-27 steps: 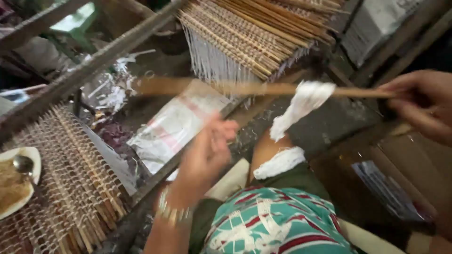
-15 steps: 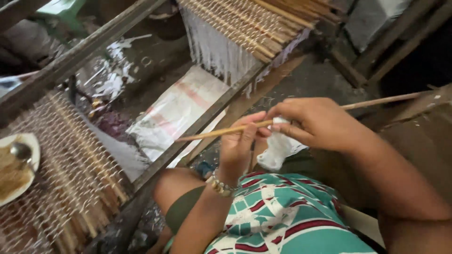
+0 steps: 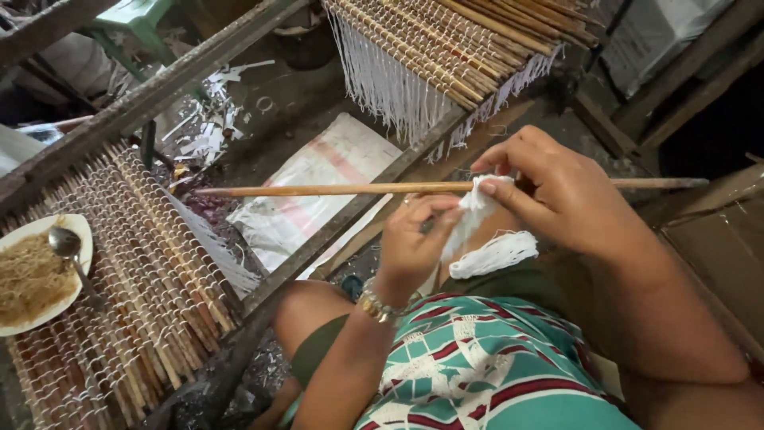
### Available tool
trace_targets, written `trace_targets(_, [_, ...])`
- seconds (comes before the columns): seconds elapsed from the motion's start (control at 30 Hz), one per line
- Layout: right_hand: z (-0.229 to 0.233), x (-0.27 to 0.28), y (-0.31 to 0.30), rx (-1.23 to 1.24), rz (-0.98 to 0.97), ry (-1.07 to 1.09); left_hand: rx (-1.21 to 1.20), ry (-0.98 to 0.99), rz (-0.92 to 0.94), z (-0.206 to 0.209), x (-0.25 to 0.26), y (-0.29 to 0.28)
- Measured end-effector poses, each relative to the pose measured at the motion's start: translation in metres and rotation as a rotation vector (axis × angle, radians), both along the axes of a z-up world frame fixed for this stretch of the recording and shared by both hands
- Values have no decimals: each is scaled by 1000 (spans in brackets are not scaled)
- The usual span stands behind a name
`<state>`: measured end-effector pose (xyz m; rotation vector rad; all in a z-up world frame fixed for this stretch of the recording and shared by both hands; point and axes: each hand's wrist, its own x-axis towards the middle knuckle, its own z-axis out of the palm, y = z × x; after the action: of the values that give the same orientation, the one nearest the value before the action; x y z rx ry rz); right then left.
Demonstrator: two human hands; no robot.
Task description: Tying individual white threads onto a wooden rod as part of a weaving or loom preparation process.
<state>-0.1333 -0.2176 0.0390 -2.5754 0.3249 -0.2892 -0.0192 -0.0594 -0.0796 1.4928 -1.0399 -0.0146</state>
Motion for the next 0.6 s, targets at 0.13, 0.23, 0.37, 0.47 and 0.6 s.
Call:
trace_targets(0.13, [-15,3,5,-28,-10,-70,34,452,16,1,-9,11])
trace_targets(0.23, [-18,3,9,-65,-51,-69,-147,624,-123,-1,-13,13])
trace_targets(0.37, [-19,1,13,18,29,-133,57,303,62,1,-16,16])
trace_targets(0.47, [-23,1,19,9,-45,-135,9,-16,139,1,-14,17])
trace_targets(0.6, [-42,4,19,-226,-159,-215,-72,-173,73,9,-11,17])
